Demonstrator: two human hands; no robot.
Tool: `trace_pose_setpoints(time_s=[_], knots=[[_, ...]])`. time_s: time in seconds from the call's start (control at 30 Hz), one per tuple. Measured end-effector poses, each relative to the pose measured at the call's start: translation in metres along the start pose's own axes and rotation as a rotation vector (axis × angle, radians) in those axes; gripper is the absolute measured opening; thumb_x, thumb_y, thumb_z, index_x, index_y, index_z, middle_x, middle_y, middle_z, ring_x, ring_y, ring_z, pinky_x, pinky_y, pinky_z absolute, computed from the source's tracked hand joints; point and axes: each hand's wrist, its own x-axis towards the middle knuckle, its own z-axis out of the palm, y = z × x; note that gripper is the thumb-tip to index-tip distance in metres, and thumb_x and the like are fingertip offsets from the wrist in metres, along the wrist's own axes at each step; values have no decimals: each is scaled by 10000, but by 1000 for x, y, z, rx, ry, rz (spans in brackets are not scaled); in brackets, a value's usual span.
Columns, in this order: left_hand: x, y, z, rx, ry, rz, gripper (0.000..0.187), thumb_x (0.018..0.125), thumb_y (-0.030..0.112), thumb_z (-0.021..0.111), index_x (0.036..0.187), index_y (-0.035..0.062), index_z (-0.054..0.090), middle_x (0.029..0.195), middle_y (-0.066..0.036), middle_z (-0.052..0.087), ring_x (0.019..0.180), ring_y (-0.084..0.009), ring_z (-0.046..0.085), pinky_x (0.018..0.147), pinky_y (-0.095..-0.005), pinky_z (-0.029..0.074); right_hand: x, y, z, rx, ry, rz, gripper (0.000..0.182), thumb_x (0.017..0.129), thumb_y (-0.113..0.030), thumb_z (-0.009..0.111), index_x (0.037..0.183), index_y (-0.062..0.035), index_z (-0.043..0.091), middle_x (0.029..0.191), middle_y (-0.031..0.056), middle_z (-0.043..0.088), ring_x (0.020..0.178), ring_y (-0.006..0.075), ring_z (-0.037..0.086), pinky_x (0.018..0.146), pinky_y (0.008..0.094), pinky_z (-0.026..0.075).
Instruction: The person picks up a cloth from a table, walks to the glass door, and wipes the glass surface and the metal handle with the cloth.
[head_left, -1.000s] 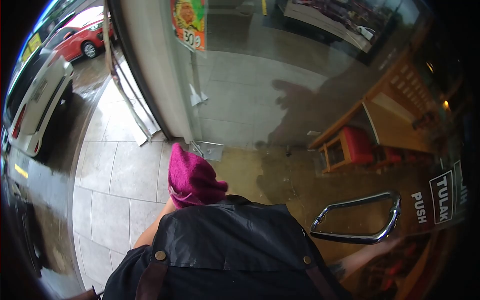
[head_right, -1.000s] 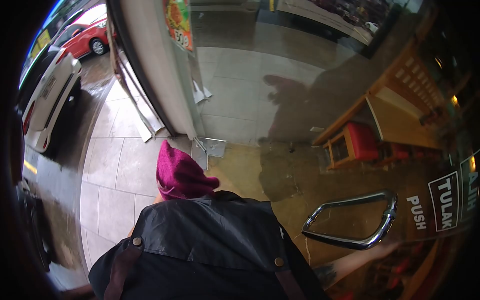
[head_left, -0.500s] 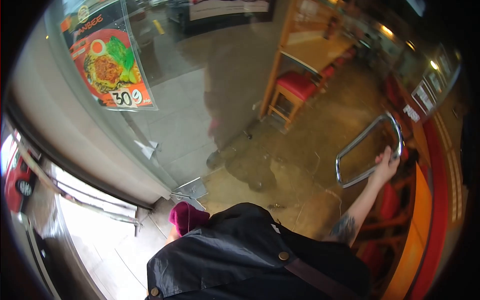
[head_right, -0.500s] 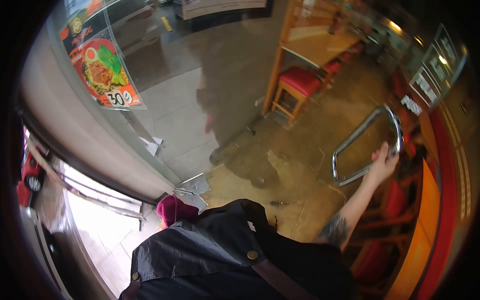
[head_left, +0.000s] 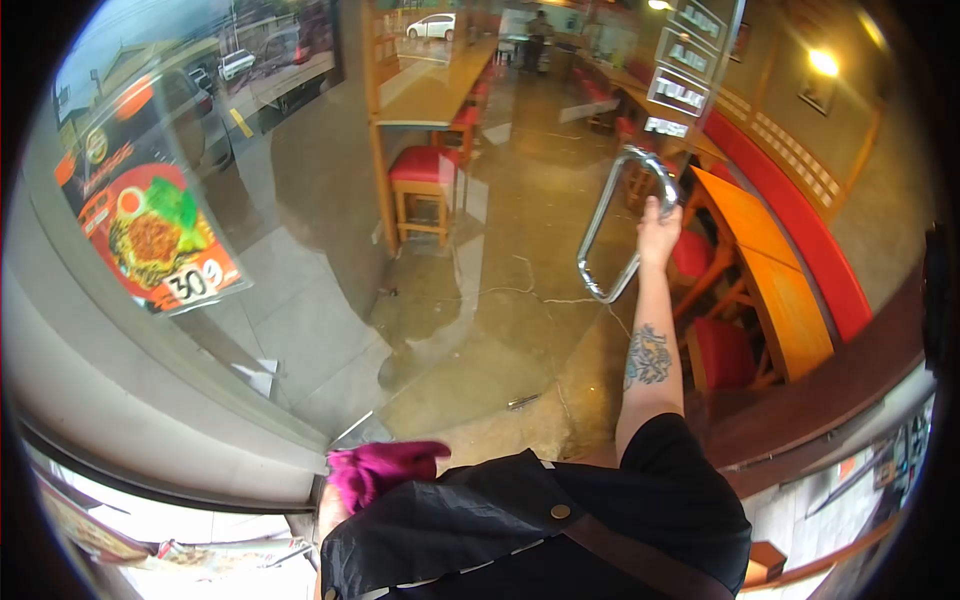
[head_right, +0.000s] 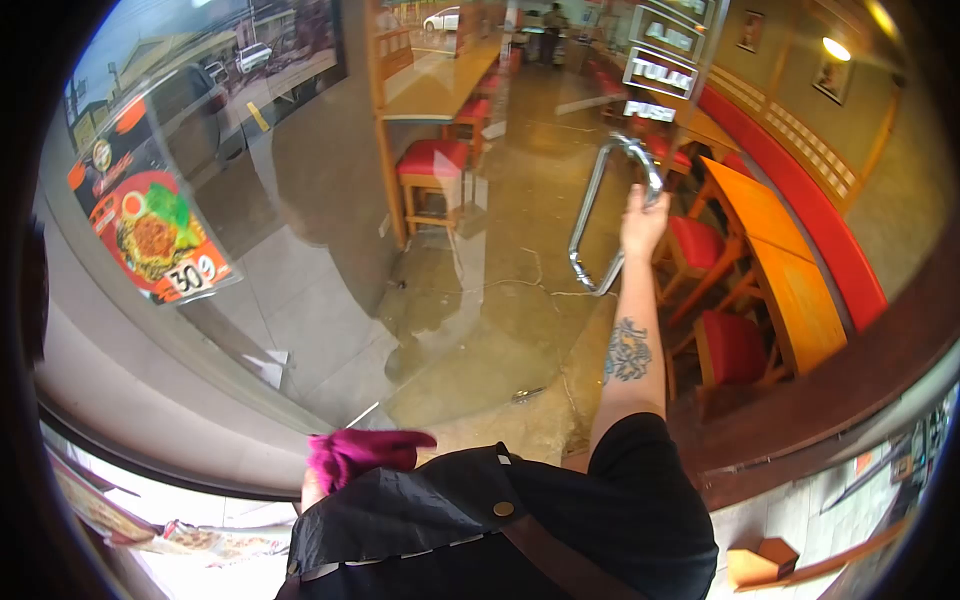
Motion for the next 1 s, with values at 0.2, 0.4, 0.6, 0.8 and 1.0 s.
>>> trace_pose_setpoints(time_s=[0.2, 0.4, 0.6, 0.8, 1.0], knots=[[44, -10, -13, 320, -293, 551, 559, 848, 501, 422, 1207, 73, 449, 1214, -138, 450, 1116, -324, 422, 951, -493, 327, 2, -30, -47, -198, 26, -120, 253, 827, -193, 599, 768, -55, 394, 549, 15, 428, 415, 93, 435, 379, 247, 359], [22, -12, 117, 746, -653, 1072, 400, 850, 356, 478, 1105, 49, 503, 1075, -119, 494, 1015, -285, 477, 872, -424, 374, -30, -89, -101, -304, 80, -100, 238, 793, -201, 616, 828, -28, 457, 630, 124, 543, 578, 250, 546, 591, 355, 436], [15, -11, 229, 1205, -932, 1719, 241, 851, 210, 533, 1002, 24, 556, 937, -100, 537, 915, -247, 533, 793, -354, 420, -57, -127, -127, -467, 65, -12, 251, 813, -253, 561, 874, -50, 427, 670, 204, 577, 707, 412, 567, 646, 470, 432], [61, -6, 334, 1423, -545, 2187, 293, 816, 202, 594, 1022, 13, 506, 975, -143, 550, 953, -284, 521, 856, -397, 382, -80, -149, -148, -470, 111, 30, 241, 816, -211, 564, 854, -27, 414, 684, 189, 554, 690, 383, 563, 643, 426, 427], [45, 21, 366, 1294, -12, 2307, 666, 832, 404, 503, 1335, 50, 248, 1322, -210, 320, 1246, -370, 282, 1031, -539, 70, -102, -165, -164, -476, 146, -6, 240, 809, -202, 569, 858, -37, 401, 667, 187, 547, 670, 378, 563, 627, 427, 429]])
